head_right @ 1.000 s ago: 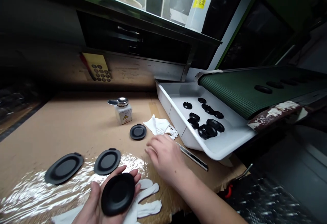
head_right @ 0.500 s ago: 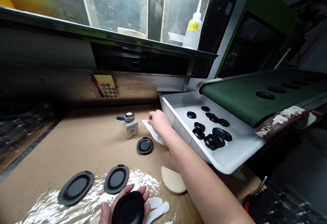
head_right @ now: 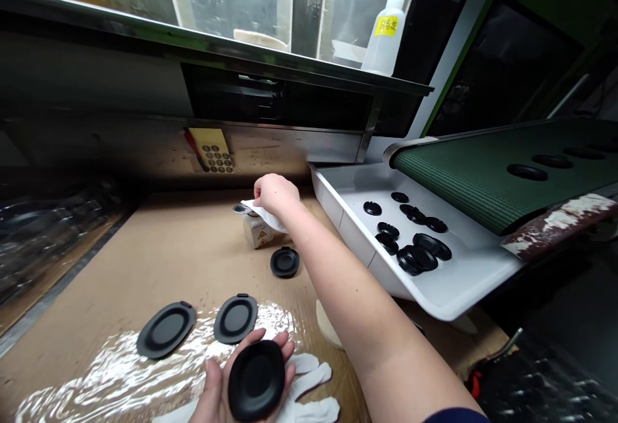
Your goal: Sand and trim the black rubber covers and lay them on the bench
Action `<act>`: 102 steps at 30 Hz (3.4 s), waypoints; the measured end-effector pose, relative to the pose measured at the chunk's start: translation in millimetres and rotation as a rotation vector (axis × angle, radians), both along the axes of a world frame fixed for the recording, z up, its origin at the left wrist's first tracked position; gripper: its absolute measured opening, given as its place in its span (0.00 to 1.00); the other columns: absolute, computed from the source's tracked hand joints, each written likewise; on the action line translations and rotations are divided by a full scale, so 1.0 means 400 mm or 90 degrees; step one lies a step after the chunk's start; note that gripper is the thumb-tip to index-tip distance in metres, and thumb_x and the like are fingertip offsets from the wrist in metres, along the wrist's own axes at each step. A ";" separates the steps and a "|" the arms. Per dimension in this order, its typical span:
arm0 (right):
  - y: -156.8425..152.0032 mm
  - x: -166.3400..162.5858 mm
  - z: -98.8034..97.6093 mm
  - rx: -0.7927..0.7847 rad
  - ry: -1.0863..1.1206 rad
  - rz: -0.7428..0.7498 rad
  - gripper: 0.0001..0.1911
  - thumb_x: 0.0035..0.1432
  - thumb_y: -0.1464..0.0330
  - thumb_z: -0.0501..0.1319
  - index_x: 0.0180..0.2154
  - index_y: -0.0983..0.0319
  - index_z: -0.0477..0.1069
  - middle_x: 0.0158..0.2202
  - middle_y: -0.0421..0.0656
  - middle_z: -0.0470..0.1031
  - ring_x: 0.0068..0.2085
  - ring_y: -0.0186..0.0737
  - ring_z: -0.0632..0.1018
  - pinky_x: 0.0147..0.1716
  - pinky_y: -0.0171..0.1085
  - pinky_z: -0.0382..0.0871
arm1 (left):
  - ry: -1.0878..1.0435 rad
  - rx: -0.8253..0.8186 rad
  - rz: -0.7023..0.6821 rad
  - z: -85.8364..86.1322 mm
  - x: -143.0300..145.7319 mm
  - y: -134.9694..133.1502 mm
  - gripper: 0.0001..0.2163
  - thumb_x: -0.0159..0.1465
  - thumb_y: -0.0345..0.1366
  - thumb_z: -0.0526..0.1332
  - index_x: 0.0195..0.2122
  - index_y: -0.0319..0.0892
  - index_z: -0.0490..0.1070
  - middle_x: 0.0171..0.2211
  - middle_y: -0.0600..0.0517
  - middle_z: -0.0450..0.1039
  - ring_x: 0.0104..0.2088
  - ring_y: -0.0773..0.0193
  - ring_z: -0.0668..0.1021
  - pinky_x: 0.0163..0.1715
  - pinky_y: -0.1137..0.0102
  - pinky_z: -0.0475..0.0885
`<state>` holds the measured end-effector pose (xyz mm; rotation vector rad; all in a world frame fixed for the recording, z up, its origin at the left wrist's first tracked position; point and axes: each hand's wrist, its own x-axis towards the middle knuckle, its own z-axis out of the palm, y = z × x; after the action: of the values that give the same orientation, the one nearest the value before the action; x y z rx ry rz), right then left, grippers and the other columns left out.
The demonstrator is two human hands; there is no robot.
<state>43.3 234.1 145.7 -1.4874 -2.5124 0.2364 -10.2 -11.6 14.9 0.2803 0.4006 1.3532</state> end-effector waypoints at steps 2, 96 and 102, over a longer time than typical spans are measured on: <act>-0.005 0.003 0.007 0.013 0.009 0.000 0.10 0.58 0.64 0.58 0.36 0.65 0.68 0.36 0.41 0.71 0.36 0.35 0.73 0.35 0.38 0.69 | 0.009 -0.015 0.009 0.007 0.003 -0.002 0.20 0.56 0.49 0.55 0.41 0.42 0.76 0.45 0.32 0.72 0.48 0.43 0.72 0.47 0.51 0.64; -0.446 0.442 -0.281 0.227 -0.067 -0.160 0.19 0.56 0.80 0.46 0.46 0.69 0.68 0.41 0.55 0.73 0.42 0.48 0.73 0.38 0.44 0.70 | 0.038 -0.200 0.134 0.119 0.057 -0.028 0.11 0.63 0.36 0.51 0.34 0.41 0.72 0.38 0.40 0.77 0.45 0.51 0.76 0.49 0.51 0.64; -0.459 0.466 -0.293 0.162 -0.067 -0.161 0.12 0.57 0.73 0.52 0.42 0.63 0.69 0.38 0.47 0.74 0.40 0.44 0.74 0.38 0.39 0.71 | 0.031 -0.202 0.124 0.112 0.050 -0.030 0.11 0.63 0.35 0.52 0.45 0.48 0.69 0.48 0.44 0.73 0.42 0.55 0.77 0.40 0.58 0.71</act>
<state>229.8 50.4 28.3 -1.7228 -2.2920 -0.2003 9.9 -23.7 59.7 0.0106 0.6881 1.4495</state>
